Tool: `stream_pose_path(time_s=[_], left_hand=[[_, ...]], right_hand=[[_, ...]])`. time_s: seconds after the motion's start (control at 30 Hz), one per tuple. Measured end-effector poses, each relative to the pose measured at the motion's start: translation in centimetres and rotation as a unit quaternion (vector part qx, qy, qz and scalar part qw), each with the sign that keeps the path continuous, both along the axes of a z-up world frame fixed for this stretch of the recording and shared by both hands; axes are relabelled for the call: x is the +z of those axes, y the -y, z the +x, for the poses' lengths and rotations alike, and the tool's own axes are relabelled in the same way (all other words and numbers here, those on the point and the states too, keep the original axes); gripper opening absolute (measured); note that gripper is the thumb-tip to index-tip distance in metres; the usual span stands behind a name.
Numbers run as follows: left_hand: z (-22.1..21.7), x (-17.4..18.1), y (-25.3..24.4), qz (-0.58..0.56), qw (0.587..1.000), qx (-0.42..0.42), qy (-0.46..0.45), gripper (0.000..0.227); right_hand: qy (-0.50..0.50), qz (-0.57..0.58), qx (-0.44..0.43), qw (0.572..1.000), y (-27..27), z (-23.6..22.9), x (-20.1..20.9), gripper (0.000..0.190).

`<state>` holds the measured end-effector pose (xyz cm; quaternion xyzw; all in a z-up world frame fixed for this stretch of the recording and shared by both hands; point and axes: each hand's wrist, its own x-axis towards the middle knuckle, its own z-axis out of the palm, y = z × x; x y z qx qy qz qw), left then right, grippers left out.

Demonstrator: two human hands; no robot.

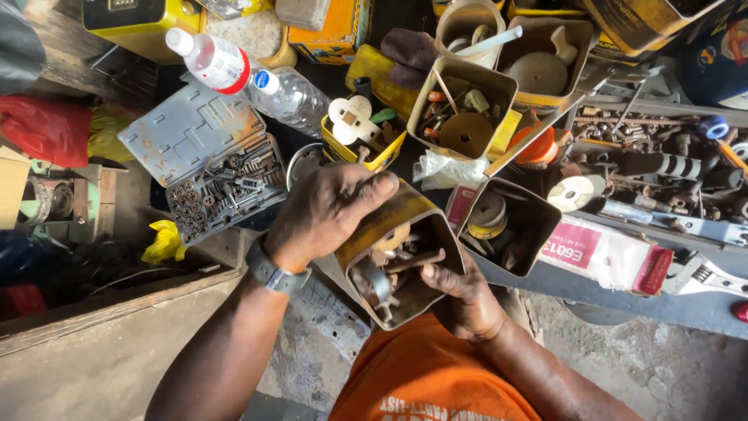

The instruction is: Searching for a specific bolt in a container and using a die from a tap and die set to re-thread it.

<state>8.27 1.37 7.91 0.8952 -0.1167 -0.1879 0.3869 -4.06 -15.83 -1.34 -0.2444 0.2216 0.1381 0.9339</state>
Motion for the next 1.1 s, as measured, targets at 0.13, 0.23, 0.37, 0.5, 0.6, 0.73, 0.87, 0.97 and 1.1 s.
stream_pose_path(time_s=[0.13,0.23,0.37,0.5,0.6,0.73,0.87,0.97,1.1], left_hand=[[1.2,-5.0,-2.3,-0.033,0.999,0.031,0.007,0.052],[-0.8,-8.9,-4.6,-0.133,0.977,0.168,0.014,0.072],[-4.3,-10.5,-3.1,-0.193,0.968,0.151,0.063,0.063],[-7.4,-9.1,1.1,-0.380,0.910,0.166,0.005,0.094],[-6.4,-6.4,1.4,-0.333,0.928,0.159,0.052,0.104],[-7.1,-6.4,1.5,-0.331,0.922,0.182,0.083,0.077],[-6.6,-6.6,1.3,-0.402,0.889,0.158,0.155,0.073],[-7.1,-5.7,1.7,-0.347,0.905,0.170,0.180,0.075],[-7.5,-4.9,2.3,-0.236,0.934,0.202,0.176,0.074]], right_hand=[[-0.016,-0.008,-0.041,0.999,0.4,1.0,2.8,0.054],[0.010,-0.050,-0.060,0.997,1.0,1.4,2.6,0.053],[0.004,-0.010,-0.093,0.996,1.0,1.9,4.6,0.051],[0.012,-0.035,-0.100,0.994,0.8,3.0,6.8,0.039],[0.011,-0.018,-0.113,0.993,0.3,1.7,0.6,0.035],[-0.014,-0.016,-0.098,0.995,0.6,1.6,0.2,0.031],[0.210,-0.274,-0.053,0.937,3.6,1.8,1.3,0.065],[0.371,-0.541,-0.099,0.748,5.4,1.0,2.7,0.063],[0.515,-0.681,0.017,0.520,4.5,1.9,6.8,0.038]])
